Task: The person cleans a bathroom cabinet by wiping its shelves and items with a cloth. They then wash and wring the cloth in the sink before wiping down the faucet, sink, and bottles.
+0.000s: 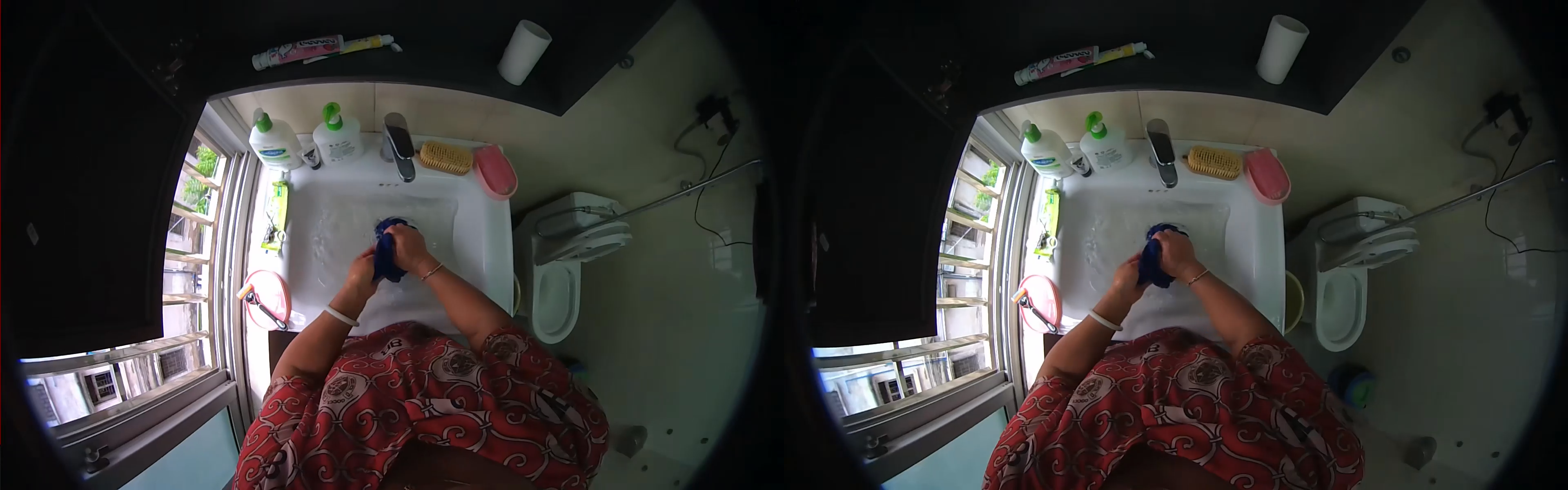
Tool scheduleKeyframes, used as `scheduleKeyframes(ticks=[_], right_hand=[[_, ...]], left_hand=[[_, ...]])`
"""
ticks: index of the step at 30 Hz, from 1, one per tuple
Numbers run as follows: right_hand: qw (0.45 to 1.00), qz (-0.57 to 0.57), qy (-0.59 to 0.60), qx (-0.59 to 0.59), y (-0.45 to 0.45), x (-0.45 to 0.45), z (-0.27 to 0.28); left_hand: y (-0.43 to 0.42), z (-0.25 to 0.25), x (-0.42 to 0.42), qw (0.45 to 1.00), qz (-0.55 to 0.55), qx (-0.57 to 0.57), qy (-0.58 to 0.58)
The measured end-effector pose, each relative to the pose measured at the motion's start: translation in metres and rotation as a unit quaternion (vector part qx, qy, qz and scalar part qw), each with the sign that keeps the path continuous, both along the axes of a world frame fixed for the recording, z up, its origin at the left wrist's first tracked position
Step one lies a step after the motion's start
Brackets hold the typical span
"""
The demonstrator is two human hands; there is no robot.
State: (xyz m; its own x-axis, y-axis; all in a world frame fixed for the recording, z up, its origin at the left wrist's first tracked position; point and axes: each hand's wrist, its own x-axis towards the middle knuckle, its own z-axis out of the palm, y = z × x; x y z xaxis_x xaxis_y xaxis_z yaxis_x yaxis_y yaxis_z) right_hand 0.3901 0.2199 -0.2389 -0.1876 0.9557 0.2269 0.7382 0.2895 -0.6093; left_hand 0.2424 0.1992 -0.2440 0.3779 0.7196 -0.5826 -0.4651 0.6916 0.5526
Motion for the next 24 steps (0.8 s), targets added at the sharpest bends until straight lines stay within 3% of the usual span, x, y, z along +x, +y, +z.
scheduleKeyframes(ticks=[1, 3, 4, 6, 9, 11, 12, 13, 14, 16, 17, 20, 21, 24], right_hand=[[0.999, -0.002, -0.054, -0.002, 0.009, 0.019, -0.024], [0.983, -0.013, -0.179, -0.035, 0.009, 0.046, -0.022], [0.991, -0.033, -0.067, -0.112, 0.007, 0.047, -0.021], [0.952, -0.067, 0.158, -0.254, 0.018, 0.049, -0.012], [0.886, 0.072, 0.332, -0.316, 0.007, 0.026, 0.045], [0.832, 0.183, 0.412, -0.323, -0.011, 0.009, 0.076], [0.803, 0.236, 0.448, -0.314, -0.020, 0.003, 0.090], [0.752, 0.232, 0.445, -0.426, -0.021, 0.007, 0.094], [0.709, 0.248, 0.507, -0.423, -0.020, 0.011, 0.078], [0.592, 0.143, 0.672, -0.421, -0.022, 0.025, 0.087], [0.562, 0.192, 0.698, -0.401, -0.012, 0.036, 0.068], [0.640, 0.022, 0.685, -0.347, -0.014, 0.038, 0.083], [0.701, -0.010, 0.640, -0.313, -0.013, 0.036, 0.069], [0.694, 0.061, 0.658, -0.286, -0.014, 0.035, 0.038]], left_hand=[[-0.001, 0.009, -0.002, 1.000, -0.012, 0.002, 0.023], [-0.004, 0.030, -0.005, 0.994, -0.020, 0.005, 0.109], [-0.006, 0.033, -0.009, 0.987, -0.013, -0.011, 0.160], [0.003, 0.039, -0.012, 0.966, 0.005, -0.039, 0.256], [0.007, 0.027, -0.014, 0.962, -0.025, -0.113, 0.248], [0.004, 0.022, -0.019, 0.994, -0.058, -0.094, -0.006], [0.002, 0.019, -0.018, 0.984, -0.075, -0.083, -0.135], [0.006, 0.015, -0.014, 0.976, -0.090, -0.051, -0.192], [0.006, 0.011, -0.011, 0.963, -0.104, -0.020, -0.248], [-0.008, 0.031, -0.001, 0.967, -0.016, 0.045, -0.251], [-0.007, 0.023, 0.001, 0.958, -0.023, 0.031, -0.284], [-0.018, 0.072, 0.010, 0.988, 0.026, -0.002, -0.151], [-0.017, 0.080, 0.006, 0.987, 0.008, 0.009, -0.158], [-0.017, 0.112, 0.010, 0.983, 0.001, 0.063, -0.171]])
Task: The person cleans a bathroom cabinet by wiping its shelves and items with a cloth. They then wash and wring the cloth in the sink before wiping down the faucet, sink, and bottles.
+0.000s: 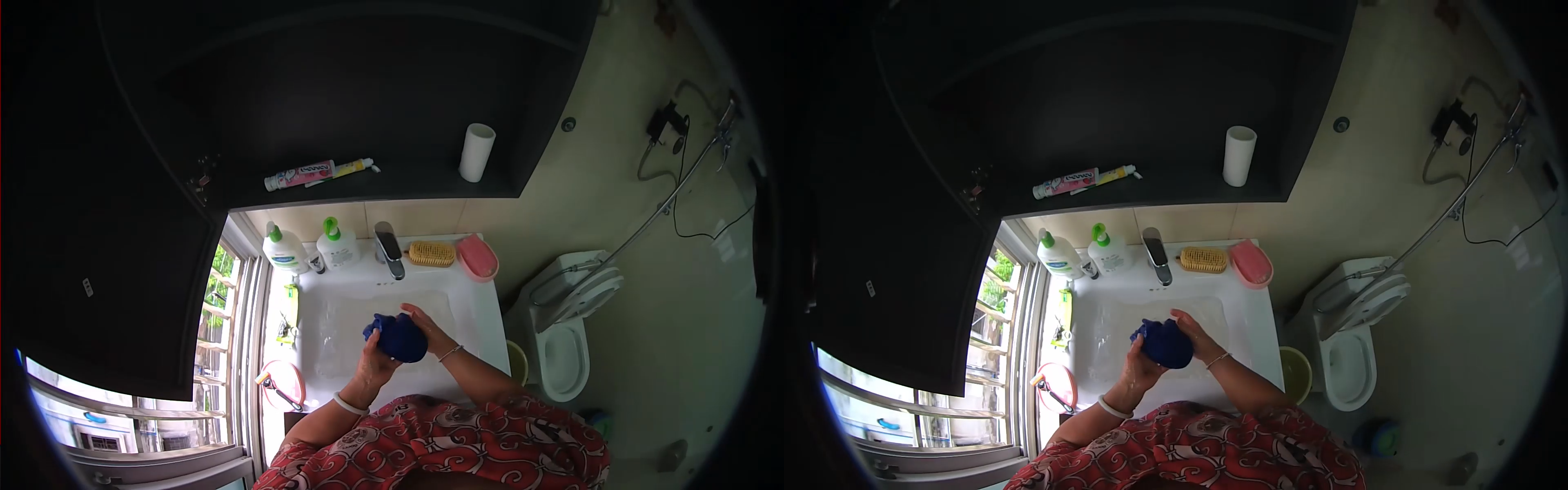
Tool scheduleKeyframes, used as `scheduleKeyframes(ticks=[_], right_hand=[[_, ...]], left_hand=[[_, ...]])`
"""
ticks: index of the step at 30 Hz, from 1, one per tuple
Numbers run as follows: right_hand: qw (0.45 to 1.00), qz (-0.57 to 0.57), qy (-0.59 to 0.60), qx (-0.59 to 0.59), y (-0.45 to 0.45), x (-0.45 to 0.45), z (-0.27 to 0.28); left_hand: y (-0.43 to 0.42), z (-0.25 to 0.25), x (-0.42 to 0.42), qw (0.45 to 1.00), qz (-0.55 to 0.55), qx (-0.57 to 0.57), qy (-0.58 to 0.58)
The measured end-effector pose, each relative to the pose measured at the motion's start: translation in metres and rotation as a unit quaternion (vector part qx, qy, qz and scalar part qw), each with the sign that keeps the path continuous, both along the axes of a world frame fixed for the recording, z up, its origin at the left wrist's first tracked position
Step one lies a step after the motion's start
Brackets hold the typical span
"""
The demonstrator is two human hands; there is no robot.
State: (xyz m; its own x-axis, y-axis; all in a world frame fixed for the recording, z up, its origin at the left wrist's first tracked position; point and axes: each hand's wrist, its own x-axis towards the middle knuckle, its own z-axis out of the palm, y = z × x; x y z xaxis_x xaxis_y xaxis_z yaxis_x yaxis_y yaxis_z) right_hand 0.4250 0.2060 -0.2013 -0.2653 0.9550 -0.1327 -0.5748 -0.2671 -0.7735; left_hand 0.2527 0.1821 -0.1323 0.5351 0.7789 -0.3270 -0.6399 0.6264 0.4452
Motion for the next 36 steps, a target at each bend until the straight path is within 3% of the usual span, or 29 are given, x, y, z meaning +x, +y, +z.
scheduleKeyframes(ticks=[1, 4, 5, 8, 11, 14, 15, 16, 18, 19, 20, 21, 24, 26, 27, 28, 30, 31, 35, 36], right_hand=[[0.994, 0.036, 0.063, -0.083, 0.001, -0.005, -0.004], [0.928, 0.127, 0.342, -0.072, -0.007, -0.025, 0.018], [0.941, 0.128, 0.310, -0.032, -0.013, -0.031, 0.068], [0.987, 0.082, 0.136, -0.030, 0.006, -0.011, 0.045], [0.974, 0.020, -0.203, 0.096, 0.021, -0.004, 0.050], [0.952, 0.025, -0.269, 0.142, 0.018, -0.009, 0.061], [0.946, 0.044, -0.287, 0.146, 0.019, -0.008, 0.062], [0.957, 0.055, -0.247, 0.144, 0.019, -0.008, 0.063], [0.973, 0.075, -0.167, 0.138, 0.019, -0.014, 0.064], [0.986, 0.077, -0.082, 0.122, 0.011, -0.025, 0.089], [0.980, 0.092, -0.124, 0.124, 0.012, -0.025, 0.089], [0.973, 0.104, -0.164, 0.125, 0.012, -0.025, 0.089], [0.928, 0.078, -0.329, 0.160, 0.015, -0.022, 0.093], [0.880, 0.019, -0.423, 0.217, 0.015, -0.024, 0.107], [0.843, -0.021, -0.459, 0.282, 0.013, -0.026, 0.116], [0.840, -0.055, -0.447, 0.304, 0.012, -0.029, 0.122], [0.830, -0.120, -0.421, 0.345, 0.008, -0.036, 0.127], [0.848, -0.138, -0.385, 0.337, 0.005, -0.040, 0.126], [0.957, -0.235, -0.137, 0.104, 0.004, -0.056, 0.112], [0.971, -0.227, -0.058, 0.054, 0.004, -0.055, 0.108]], left_hand=[[0.001, -0.002, 0.002, 1.000, -0.022, -0.014, -0.015], [-0.004, 0.002, 0.015, 0.994, -0.039, -0.060, -0.087], [-0.006, 0.001, 0.019, 0.998, -0.047, -0.036, -0.037], [0.002, -0.027, 0.014, 0.994, -0.032, -0.059, -0.088], [0.004, -0.030, 0.000, 0.989, -0.082, -0.089, -0.080], [0.001, -0.032, -0.002, 0.993, -0.115, -0.003, 0.023], [0.003, -0.056, -0.004, 0.988, -0.114, 0.082, 0.067], [0.011, -0.096, -0.006, 0.973, -0.113, 0.167, 0.110], [0.009, -0.106, -0.013, 0.971, -0.131, 0.177, 0.092], [0.013, -0.071, -0.014, 0.983, -0.150, 0.105, 0.029], [0.017, -0.051, -0.016, 0.985, -0.167, 0.034, -0.034], [0.019, -0.053, -0.019, 0.981, -0.179, 0.051, -0.044], [0.009, -0.056, -0.019, 0.984, -0.142, 0.104, -0.015], [0.004, -0.027, -0.018, 0.982, -0.112, 0.124, 0.093], [0.003, -0.016, -0.017, 0.985, -0.115, 0.111, 0.067], [0.001, -0.006, -0.016, 0.987, -0.119, 0.097, 0.041], [-0.004, 0.007, -0.014, 0.973, -0.160, 0.010, -0.168], [-0.007, 0.029, -0.009, 0.978, -0.113, 0.004, -0.173], [0.012, 0.010, -0.003, 0.991, 0.119, 0.034, -0.059], [0.015, 0.017, -0.003, 0.981, 0.152, 0.108, 0.047]])
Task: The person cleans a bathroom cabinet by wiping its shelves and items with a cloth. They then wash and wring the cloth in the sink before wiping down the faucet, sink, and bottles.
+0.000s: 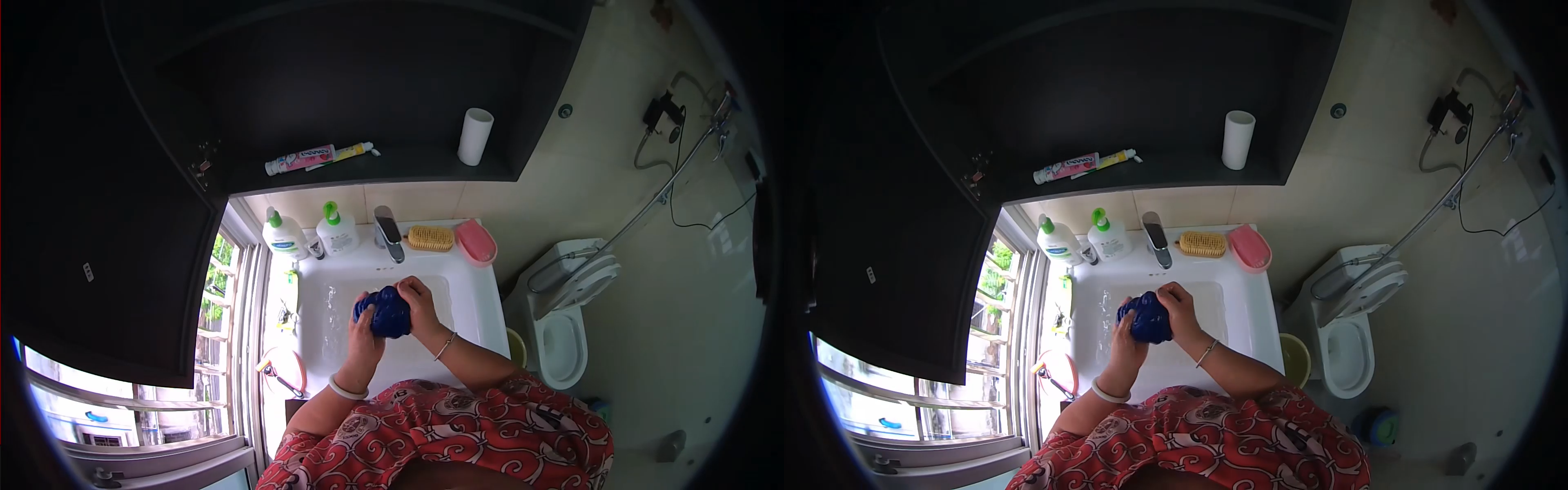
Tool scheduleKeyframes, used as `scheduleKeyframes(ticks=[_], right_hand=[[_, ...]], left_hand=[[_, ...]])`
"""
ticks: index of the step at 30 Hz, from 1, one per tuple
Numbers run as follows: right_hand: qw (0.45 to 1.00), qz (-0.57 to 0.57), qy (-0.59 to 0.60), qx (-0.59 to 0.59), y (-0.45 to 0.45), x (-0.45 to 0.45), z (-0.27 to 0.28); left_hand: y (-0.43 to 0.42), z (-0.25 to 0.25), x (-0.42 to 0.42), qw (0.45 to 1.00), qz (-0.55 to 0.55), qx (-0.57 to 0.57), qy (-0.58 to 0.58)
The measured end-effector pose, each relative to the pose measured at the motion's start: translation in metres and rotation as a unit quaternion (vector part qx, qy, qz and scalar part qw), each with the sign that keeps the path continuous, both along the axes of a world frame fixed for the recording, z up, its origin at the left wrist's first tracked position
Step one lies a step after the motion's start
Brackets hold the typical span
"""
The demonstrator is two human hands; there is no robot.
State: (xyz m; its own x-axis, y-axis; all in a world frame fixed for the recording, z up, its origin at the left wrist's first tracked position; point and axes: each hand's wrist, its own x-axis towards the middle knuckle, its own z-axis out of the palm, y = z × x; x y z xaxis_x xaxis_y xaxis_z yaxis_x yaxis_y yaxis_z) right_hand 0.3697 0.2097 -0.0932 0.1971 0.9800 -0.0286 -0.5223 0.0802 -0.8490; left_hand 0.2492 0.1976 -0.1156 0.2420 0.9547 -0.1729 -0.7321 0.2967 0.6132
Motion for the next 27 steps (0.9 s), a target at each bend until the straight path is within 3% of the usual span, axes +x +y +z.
scheduleKeyframes(ticks=[2, 3, 7, 12, 16, 17, 20, 22, 25, 27], right_hand=[[0.982, 0.027, 0.174, -0.060, -0.001, 0.001, -0.013], [0.963, 0.072, 0.246, -0.079, 0.004, 0.002, -0.031], [0.913, 0.178, 0.340, -0.141, 0.005, 0.005, -0.037], [0.887, 0.260, 0.368, -0.104, -0.004, 0.014, -0.028], [0.915, 0.268, 0.226, -0.201, 0.003, 0.018, -0.003], [0.939, 0.308, 0.138, -0.062, 0.012, 0.032, -0.053], [0.917, 0.400, -0.002, 0.002, 0.026, 0.040, -0.052], [0.916, 0.395, -0.051, 0.044, 0.020, 0.043, -0.037], [0.865, 0.460, 0.130, -0.150, 0.036, 0.036, -0.023], [0.849, 0.491, 0.083, -0.176, 0.041, 0.035, -0.010]], left_hand=[[0.003, 0.024, -0.001, 0.964, 0.087, 0.120, 0.221], [0.003, 0.035, 0.002, 0.951, 0.113, 0.120, 0.261], [0.009, 0.026, 0.002, 0.799, 0.148, 0.357, 0.460], [0.010, 0.043, 0.000, 0.705, 0.099, 0.492, 0.501], [0.010, 0.057, 0.001, 0.626, 0.086, 0.578, 0.516], [0.009, 0.060, 0.001, 0.609, 0.079, 0.595, 0.519], [0.006, 0.052, 0.004, 0.558, 0.073, 0.645, 0.517], [0.006, 0.052, 0.006, 0.522, 0.076, 0.677, 0.513], [0.005, 0.053, 0.005, 0.470, 0.070, 0.722, 0.503], [0.003, 0.044, 0.009, 0.476, 0.082, 0.729, 0.486]])
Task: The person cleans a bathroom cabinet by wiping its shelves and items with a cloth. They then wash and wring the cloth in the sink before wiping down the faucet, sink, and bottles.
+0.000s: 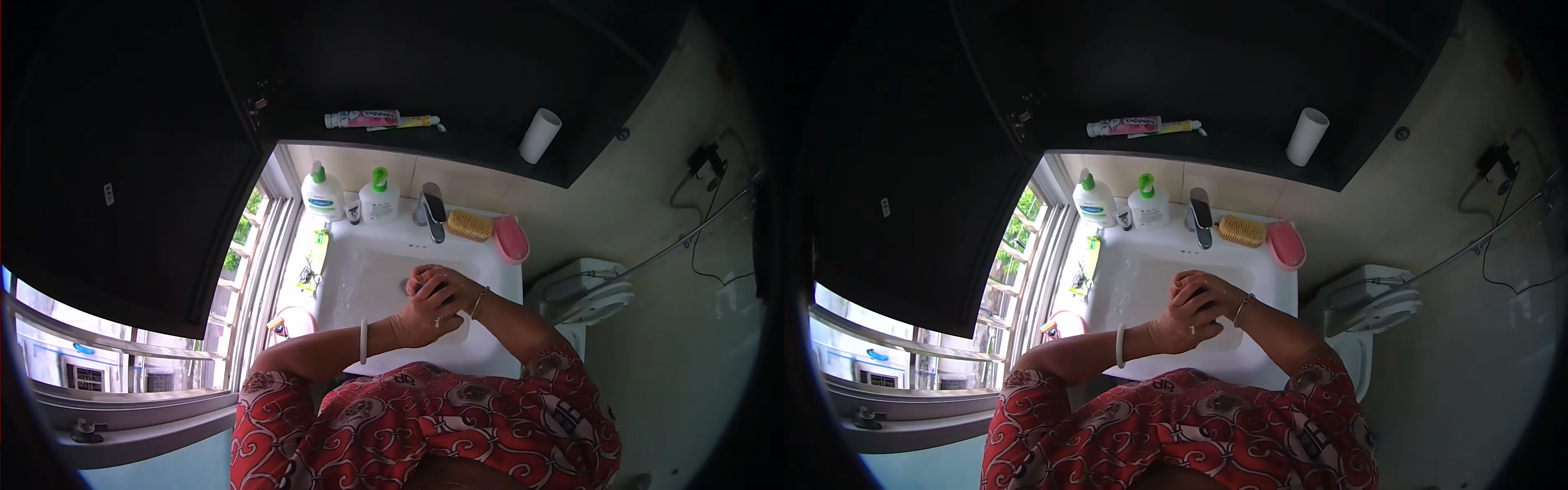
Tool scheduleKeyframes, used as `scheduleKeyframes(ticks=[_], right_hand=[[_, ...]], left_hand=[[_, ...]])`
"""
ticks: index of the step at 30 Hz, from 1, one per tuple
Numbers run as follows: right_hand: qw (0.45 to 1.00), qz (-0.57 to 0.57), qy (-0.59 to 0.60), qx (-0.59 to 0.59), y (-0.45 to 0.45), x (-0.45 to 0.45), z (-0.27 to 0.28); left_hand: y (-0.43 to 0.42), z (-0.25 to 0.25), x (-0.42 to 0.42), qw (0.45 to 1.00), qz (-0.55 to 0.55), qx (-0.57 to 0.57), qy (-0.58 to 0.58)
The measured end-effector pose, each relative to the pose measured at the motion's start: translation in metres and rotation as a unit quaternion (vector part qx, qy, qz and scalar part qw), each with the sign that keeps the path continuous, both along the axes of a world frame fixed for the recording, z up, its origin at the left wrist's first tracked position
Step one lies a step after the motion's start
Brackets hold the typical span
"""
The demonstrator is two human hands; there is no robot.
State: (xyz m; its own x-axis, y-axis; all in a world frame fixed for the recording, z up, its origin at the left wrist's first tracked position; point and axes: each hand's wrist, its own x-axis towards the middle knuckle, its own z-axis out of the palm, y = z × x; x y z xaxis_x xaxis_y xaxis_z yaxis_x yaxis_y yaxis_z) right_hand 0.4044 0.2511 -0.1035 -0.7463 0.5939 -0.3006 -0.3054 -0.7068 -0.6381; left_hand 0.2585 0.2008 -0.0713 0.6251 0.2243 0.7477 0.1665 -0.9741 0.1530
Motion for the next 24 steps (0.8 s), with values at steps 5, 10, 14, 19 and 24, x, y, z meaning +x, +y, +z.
scheduleKeyframes(ticks=[5, 10, 14, 19, 24], right_hand=[[0.965, 0.100, -0.198, 0.138, 0.003, -0.011, 0.021], [0.910, 0.178, -0.298, 0.229, 0.006, -0.020, 0.024], [0.843, 0.265, -0.346, 0.314, 0.009, -0.032, 0.010], [0.790, 0.249, -0.405, 0.387, 0.001, -0.037, -0.012], [0.781, 0.238, -0.414, 0.403, -0.003, -0.035, -0.018]], left_hand=[[-0.008, -0.004, -0.004, 0.994, -0.029, 0.062, 0.084], [-0.010, -0.016, -0.002, 0.981, -0.027, 0.139, 0.129], [-0.019, -0.041, 0.001, 0.948, -0.006, 0.199, 0.249], [-0.020, -0.054, 0.006, 0.917, -0.035, 0.228, 0.325], [-0.018, -0.065, 0.015, 0.905, -0.067, 0.225, 0.355]])
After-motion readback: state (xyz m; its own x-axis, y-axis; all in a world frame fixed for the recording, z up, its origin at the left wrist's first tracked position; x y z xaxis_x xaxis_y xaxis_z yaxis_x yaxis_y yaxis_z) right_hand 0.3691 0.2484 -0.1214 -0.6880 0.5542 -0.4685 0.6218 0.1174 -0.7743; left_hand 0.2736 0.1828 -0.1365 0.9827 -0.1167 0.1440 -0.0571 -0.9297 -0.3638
